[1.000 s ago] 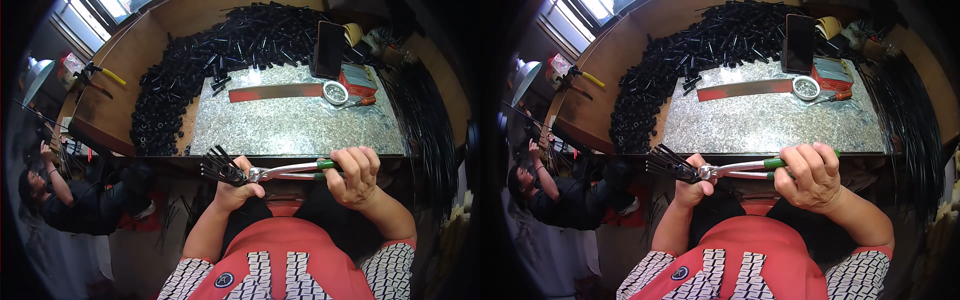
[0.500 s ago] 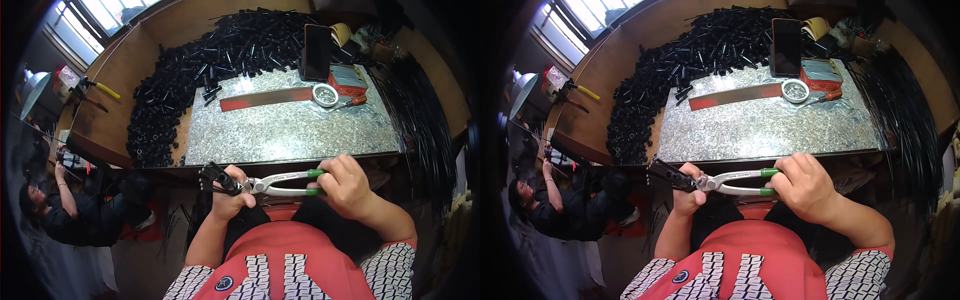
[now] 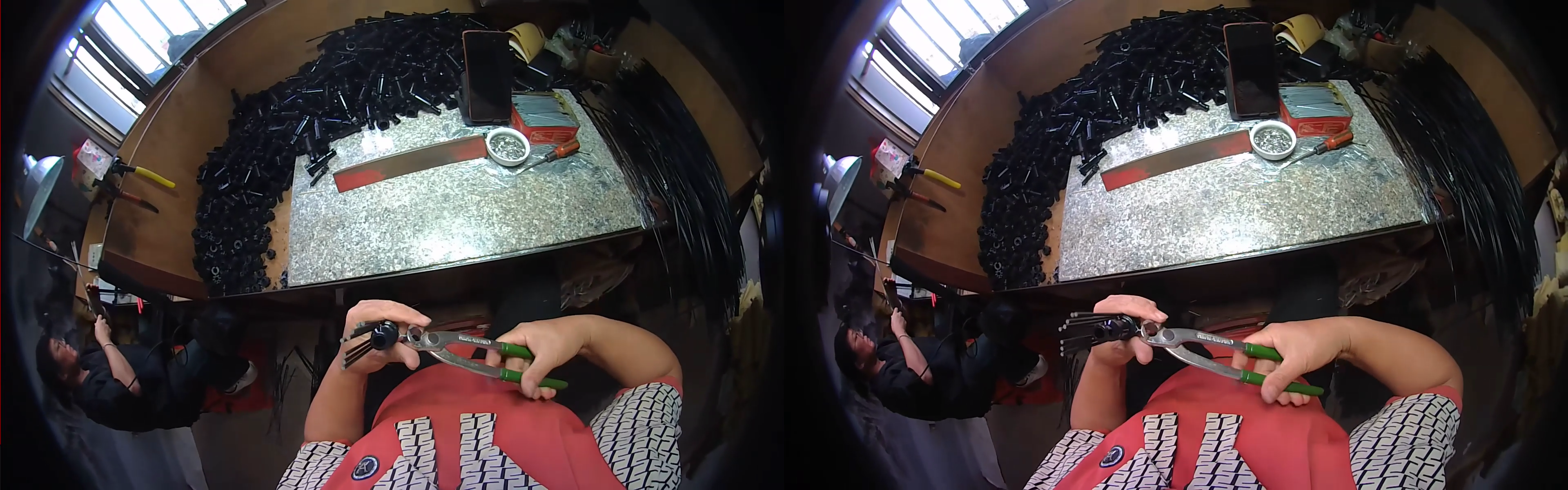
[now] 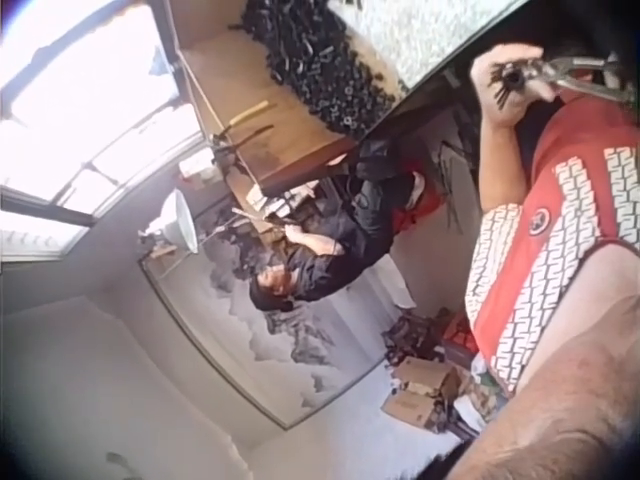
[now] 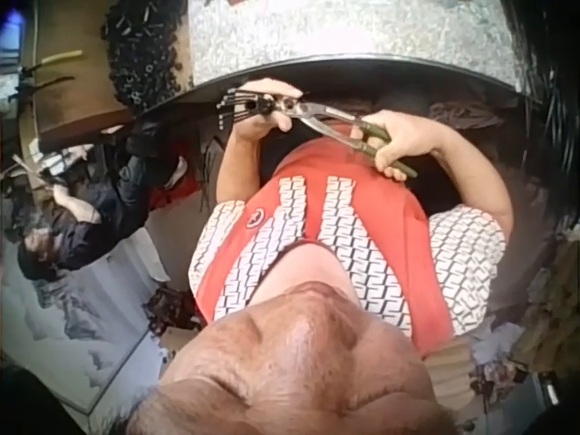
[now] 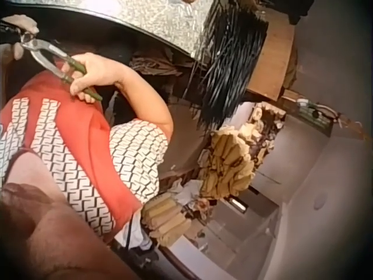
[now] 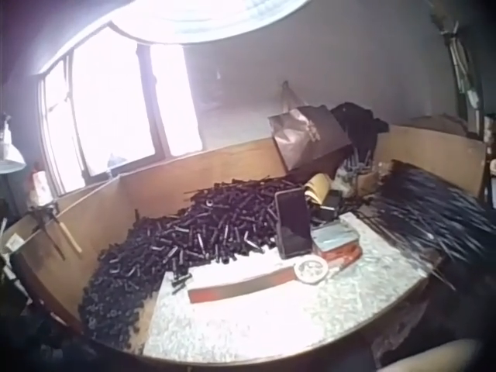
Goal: Assembling bundles of black bristles into metal sleeves, crimping them with pliers, and measuring for quality.
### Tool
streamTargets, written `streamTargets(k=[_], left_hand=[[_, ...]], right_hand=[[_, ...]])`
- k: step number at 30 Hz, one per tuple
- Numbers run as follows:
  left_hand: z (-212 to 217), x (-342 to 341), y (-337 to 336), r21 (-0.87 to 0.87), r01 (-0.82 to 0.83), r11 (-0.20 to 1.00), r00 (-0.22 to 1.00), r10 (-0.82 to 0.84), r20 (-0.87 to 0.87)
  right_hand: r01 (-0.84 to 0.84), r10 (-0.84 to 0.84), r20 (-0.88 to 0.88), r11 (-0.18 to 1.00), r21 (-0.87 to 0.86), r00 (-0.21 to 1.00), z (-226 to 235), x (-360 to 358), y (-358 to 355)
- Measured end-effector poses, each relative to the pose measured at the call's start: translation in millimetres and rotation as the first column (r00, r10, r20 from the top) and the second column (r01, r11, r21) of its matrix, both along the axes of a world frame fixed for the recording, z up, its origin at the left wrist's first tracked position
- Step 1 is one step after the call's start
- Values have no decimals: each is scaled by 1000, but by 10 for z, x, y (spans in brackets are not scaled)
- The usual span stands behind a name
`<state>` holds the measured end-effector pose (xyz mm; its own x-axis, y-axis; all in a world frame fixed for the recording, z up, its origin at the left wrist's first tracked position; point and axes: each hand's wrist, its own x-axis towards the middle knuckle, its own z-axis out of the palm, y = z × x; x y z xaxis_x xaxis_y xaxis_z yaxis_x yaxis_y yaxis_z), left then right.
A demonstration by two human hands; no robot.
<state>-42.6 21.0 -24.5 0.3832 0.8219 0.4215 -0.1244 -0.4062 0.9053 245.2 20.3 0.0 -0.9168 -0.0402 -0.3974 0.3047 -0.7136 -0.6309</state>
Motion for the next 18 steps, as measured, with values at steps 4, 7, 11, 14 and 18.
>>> streamTargets(k=[4,7,11,14,18], left_hand=[[-42,-36,42,-140,-139,980,988,147,52],[-23,-57,43,-206,-138,969,987,152,54],[-36,-80,130,-267,10,964,994,19,108],[8,-86,179,-219,127,967,991,-115,66],[-40,-148,180,-258,-22,966,997,41,68]], right_hand=[[109,-354,88,499,860,931,335,-117,-47],[73,-475,-187,-249,966,860,190,-118,-92],[285,-365,160,881,377,917,189,-114,-76],[154,-209,264,964,216,942,158,-92,-62],[125,-490,-31,162,979,871,272,-241,-141]])
